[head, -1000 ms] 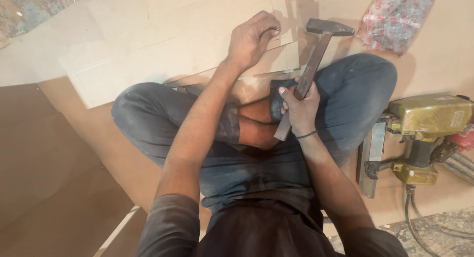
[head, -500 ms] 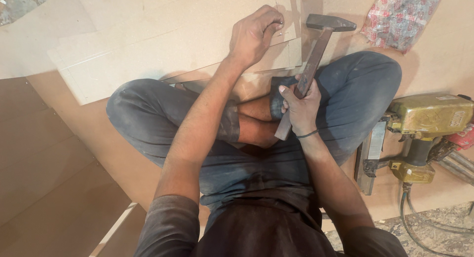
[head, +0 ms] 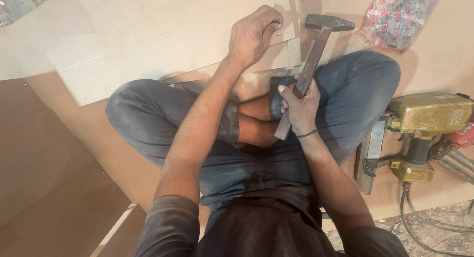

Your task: The person sits on the floor and uses a hammer to drive nails into a wooden board, securing it to a larger wooden structure. The person repeatedly picks up nails and hammers them into place.

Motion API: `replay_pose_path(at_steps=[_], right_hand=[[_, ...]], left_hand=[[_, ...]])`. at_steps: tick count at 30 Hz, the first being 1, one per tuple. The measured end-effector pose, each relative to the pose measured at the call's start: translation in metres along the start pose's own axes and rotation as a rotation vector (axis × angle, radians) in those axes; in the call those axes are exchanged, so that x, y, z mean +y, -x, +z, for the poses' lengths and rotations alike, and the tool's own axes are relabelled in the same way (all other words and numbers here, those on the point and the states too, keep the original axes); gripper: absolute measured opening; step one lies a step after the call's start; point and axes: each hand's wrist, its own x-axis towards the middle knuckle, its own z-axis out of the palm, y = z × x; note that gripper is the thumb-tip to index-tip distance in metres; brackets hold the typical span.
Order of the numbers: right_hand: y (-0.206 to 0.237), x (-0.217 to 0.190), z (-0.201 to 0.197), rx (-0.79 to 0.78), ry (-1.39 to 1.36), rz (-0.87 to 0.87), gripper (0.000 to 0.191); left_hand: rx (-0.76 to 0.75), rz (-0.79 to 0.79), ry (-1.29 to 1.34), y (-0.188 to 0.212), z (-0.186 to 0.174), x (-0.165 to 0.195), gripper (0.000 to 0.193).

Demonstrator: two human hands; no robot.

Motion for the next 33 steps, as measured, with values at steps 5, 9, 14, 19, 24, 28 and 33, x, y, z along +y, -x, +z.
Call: replay_pose_path(at_steps=[5,9,14,19,24,28,33], right_hand=[[-0.001,0.000,0.001,0.010,0.006,0.018,0.043],[0.000,0.000,-0.001,0.007,0.009,0.012,0.043],[0.000,0.001,-0.002,0.010,0.009,0.005,0.044],[0.005,0.000,0.001,0.019,0.038,-0.014,0.043],[0.029,-0.014,0.000,0.011,0.175,-0.145,0.041],[0.050,-0.040,-0.010,-0.036,0.461,-0.203,0.031],[0.057,-0.066,-0.008,-0.089,0.916,-0.469,0.036]], left_hand=[[0.004,-0.002,-0.009,0.000,0.000,0.000,0.006],[-0.006,-0.018,0.001,0.000,0.002,0.000,0.005],[-0.002,0.000,-0.010,0.000,0.003,0.001,0.005],[0.008,0.008,-0.007,0.001,0.000,0.004,0.005],[0.002,0.012,-0.006,0.006,-0.007,0.007,0.006],[-0.030,0.045,-0.015,0.012,-0.012,0.006,0.009],[-0.014,0.061,-0.068,0.013,-0.013,0.002,0.016]])
